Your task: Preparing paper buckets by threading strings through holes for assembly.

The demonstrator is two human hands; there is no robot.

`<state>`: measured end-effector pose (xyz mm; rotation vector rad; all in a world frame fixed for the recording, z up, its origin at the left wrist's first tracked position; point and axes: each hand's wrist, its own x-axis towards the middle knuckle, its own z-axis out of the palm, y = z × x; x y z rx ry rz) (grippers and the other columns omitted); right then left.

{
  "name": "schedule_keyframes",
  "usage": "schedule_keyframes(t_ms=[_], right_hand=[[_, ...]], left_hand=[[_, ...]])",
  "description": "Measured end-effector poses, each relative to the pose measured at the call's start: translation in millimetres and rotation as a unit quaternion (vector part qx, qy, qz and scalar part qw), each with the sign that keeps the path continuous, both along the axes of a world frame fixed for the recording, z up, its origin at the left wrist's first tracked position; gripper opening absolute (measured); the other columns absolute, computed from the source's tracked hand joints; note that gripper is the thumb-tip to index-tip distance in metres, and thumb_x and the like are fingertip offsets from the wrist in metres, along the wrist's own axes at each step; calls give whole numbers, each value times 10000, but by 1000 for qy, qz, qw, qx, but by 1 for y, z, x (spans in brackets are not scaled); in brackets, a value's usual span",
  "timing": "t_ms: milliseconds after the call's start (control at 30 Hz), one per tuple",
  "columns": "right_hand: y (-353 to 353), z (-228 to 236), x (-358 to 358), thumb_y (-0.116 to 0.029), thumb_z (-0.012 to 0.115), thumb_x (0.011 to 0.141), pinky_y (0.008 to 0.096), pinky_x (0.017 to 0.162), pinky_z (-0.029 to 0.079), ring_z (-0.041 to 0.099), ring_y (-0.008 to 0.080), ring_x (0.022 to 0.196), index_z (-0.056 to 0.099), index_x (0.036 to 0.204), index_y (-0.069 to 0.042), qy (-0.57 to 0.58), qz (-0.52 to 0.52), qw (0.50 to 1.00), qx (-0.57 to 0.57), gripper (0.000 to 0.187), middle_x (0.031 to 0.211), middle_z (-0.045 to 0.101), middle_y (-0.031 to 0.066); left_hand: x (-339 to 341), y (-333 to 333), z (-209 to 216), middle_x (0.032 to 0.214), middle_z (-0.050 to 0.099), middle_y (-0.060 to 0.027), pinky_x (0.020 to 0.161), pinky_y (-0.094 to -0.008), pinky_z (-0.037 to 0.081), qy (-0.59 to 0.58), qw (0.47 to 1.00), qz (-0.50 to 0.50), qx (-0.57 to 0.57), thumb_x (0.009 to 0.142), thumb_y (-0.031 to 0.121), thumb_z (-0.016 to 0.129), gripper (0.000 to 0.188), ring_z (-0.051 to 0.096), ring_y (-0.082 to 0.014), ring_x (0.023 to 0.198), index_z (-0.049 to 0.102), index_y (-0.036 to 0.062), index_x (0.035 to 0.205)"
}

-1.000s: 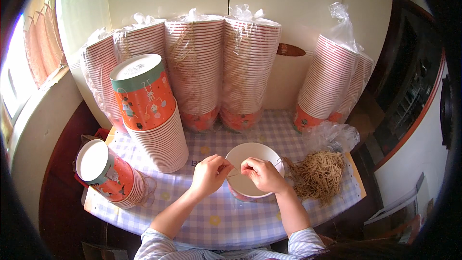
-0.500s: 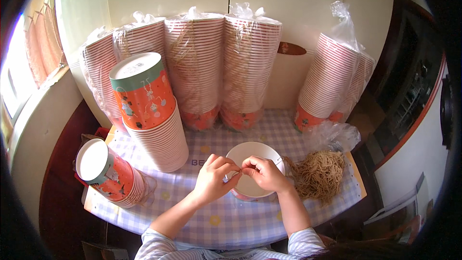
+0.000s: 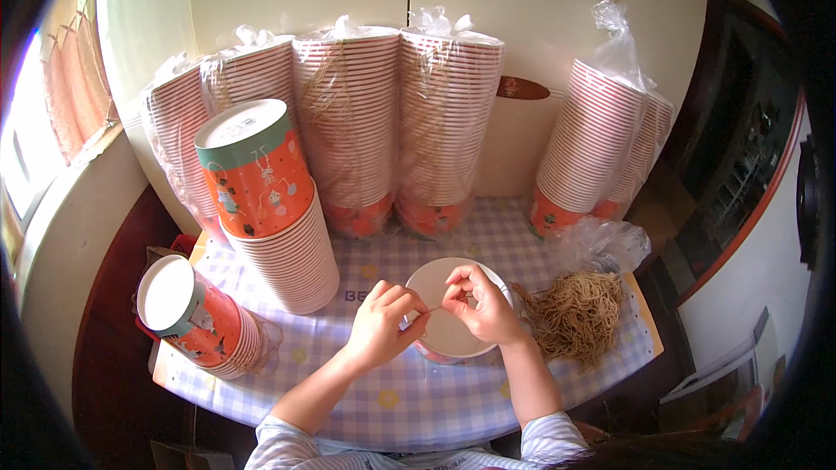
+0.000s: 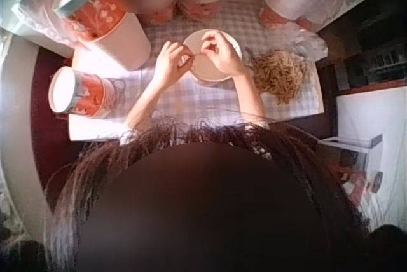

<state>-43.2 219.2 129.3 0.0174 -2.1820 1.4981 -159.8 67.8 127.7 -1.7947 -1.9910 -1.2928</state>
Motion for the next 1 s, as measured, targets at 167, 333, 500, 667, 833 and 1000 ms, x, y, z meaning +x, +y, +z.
schedule_keyframes(t_ms=[167, 333, 500, 667, 833, 1000], right_hand=[[7, 2, 3, -6, 565, 823, 225, 715, 412, 537, 88, 749, 426, 991, -30, 29, -7, 999, -44, 219, 770, 552, 29], [19, 4, 11, -36, 583, 819, 227, 726, 413, 509, 76, 751, 437, 985, -27, 61, -60, 994, -70, 220, 785, 539, 15], [28, 13, 21, -44, 586, 819, 217, 741, 399, 499, 68, 767, 444, 968, -29, 90, -104, 987, -88, 206, 789, 538, 7], [24, 16, 28, -44, 572, 824, 215, 718, 410, 501, 65, 762, 477, 935, -31, 63, -91, 990, -86, 146, 792, 536, 5], [8, 29, 38, -112, 616, 807, 224, 608, 453, 534, 64, 717, 515, 990, -39, -63, 11, 996, 64, 222, 775, 545, 4], [-33, 30, 36, -209, 677, 750, 316, 563, 473, 602, 220, 627, 515, 1025, -86, -30, 21, 952, 305, 343, 752, 602, 82]], left_hand=[[-3, 0, 1, 776, 572, -33, 664, -319, 423, 5, 1000, 3, 9, 654, 59, 678, 143, 504, -218, 722, 573, 74, 749], [-6, 0, 0, 757, 565, -29, 657, -313, 427, 2, 1000, 3, 5, 658, 71, 674, 133, 497, -220, 697, 574, 78, 747], [-10, -2, 1, 758, 564, -27, 662, -316, 427, -6, 1000, -2, -8, 668, 68, 669, 125, 504, -223, 713, 576, 77, 751], [-12, -3, 0, 749, 562, -44, 658, -317, 429, -55, 998, -23, -16, 678, 76, 669, 122, 500, -227, 713, 573, 63, 751], [-12, -9, -6, 723, 547, -52, 601, -290, 425, -155, 987, -22, -45, 707, 86, 665, 117, 476, -193, 657, 569, 47, 761], [-3, -28, -40, 685, 548, -10, 491, -211, 380, -276, 961, -11, 17, 747, 60, 665, 128, 442, -63, 549, 550, 41, 800]])
